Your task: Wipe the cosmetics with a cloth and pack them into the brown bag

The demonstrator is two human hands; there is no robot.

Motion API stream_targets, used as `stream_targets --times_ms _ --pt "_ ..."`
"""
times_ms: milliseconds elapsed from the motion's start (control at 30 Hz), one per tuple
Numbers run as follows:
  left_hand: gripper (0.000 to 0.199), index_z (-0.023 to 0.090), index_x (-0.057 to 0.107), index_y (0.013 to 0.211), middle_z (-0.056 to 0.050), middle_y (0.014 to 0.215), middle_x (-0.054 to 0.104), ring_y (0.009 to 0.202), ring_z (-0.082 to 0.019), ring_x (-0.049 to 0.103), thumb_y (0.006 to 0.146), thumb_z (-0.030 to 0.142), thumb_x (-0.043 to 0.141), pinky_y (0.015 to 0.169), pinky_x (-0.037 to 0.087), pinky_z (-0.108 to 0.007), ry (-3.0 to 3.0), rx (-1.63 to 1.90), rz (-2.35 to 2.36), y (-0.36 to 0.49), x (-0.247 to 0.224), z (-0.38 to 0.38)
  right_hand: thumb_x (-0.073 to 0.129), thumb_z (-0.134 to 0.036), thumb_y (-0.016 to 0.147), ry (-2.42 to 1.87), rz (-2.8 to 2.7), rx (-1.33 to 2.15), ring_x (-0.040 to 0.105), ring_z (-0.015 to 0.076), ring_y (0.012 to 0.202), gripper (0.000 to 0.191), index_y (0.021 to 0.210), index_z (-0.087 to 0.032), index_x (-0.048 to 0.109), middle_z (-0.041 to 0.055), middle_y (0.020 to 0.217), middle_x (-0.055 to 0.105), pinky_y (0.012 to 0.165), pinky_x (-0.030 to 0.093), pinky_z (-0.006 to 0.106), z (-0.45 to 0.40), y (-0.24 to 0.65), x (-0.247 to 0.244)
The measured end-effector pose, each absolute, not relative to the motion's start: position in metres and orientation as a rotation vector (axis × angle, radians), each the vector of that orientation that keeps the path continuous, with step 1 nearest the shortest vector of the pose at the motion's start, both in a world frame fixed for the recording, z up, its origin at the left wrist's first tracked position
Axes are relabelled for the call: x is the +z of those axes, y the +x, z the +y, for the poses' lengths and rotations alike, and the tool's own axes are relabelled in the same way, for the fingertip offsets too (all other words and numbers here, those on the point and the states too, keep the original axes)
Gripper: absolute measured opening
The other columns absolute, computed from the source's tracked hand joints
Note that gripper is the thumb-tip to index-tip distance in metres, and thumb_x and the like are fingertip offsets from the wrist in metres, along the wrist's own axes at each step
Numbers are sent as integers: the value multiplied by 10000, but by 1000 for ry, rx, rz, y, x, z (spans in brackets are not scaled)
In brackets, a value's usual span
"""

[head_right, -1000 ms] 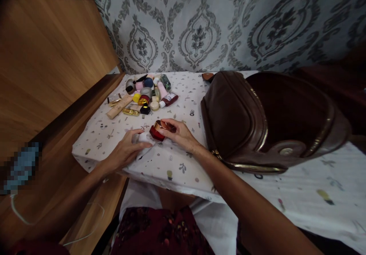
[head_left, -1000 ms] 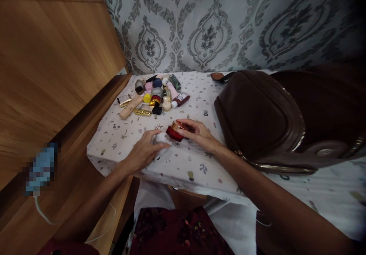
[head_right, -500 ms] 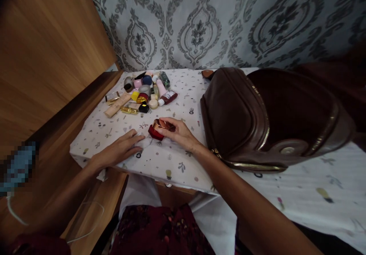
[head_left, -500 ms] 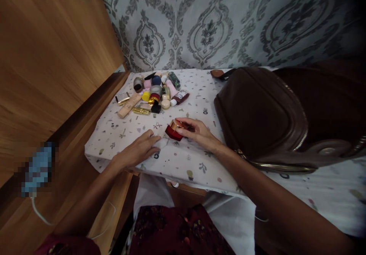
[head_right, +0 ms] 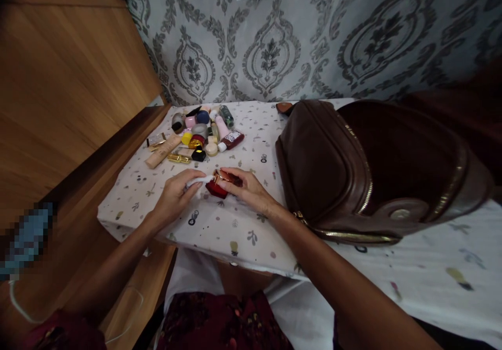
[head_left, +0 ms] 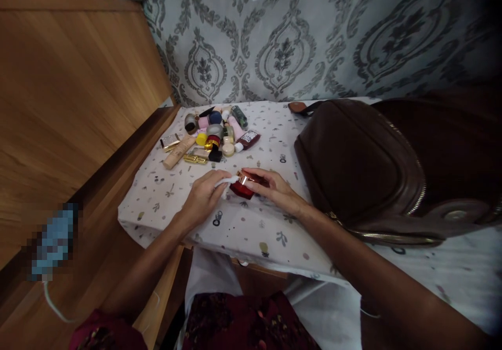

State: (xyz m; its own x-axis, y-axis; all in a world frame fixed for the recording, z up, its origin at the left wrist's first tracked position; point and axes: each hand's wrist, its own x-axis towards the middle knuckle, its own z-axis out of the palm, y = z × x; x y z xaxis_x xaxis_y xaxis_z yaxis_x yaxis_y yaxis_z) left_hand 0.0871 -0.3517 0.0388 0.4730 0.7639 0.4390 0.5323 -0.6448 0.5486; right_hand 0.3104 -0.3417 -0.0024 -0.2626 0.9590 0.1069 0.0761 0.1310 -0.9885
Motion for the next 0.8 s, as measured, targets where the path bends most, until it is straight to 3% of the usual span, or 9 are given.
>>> stream_targets --times_ms 267,633,800 --pt "275 211 704 1089 -54 883 619 827 -164 589 977 208 453 777 484 -279 2430 1139 1066 107 19 -351 714 -523 819 -1031 -1563 1212 572 288 1253 501 1246 -262 675 56 1324 649 1136 388 493 -340 313 -4" --pt "289 220 709 1125 -66 943 642 876 -155 613 978 193 461 786 493 -276 2445 1212 971 95 7 -350 648 -558 856 -1103 -1590 1186 601 309 1198 494 1246 -255 672 63 1268 680 1080 424 496 -339 314 -6" --pt "285 211 706 1145 -52 916 627 862 -157 612 974 203 478 786 490 -270 2374 1227 1064 97 4 -347 641 -541 858 -1064 -1604 1189 630 286 1109 529 1301 -251 630 63 1208 691 998 478 444 -340 313 -4"
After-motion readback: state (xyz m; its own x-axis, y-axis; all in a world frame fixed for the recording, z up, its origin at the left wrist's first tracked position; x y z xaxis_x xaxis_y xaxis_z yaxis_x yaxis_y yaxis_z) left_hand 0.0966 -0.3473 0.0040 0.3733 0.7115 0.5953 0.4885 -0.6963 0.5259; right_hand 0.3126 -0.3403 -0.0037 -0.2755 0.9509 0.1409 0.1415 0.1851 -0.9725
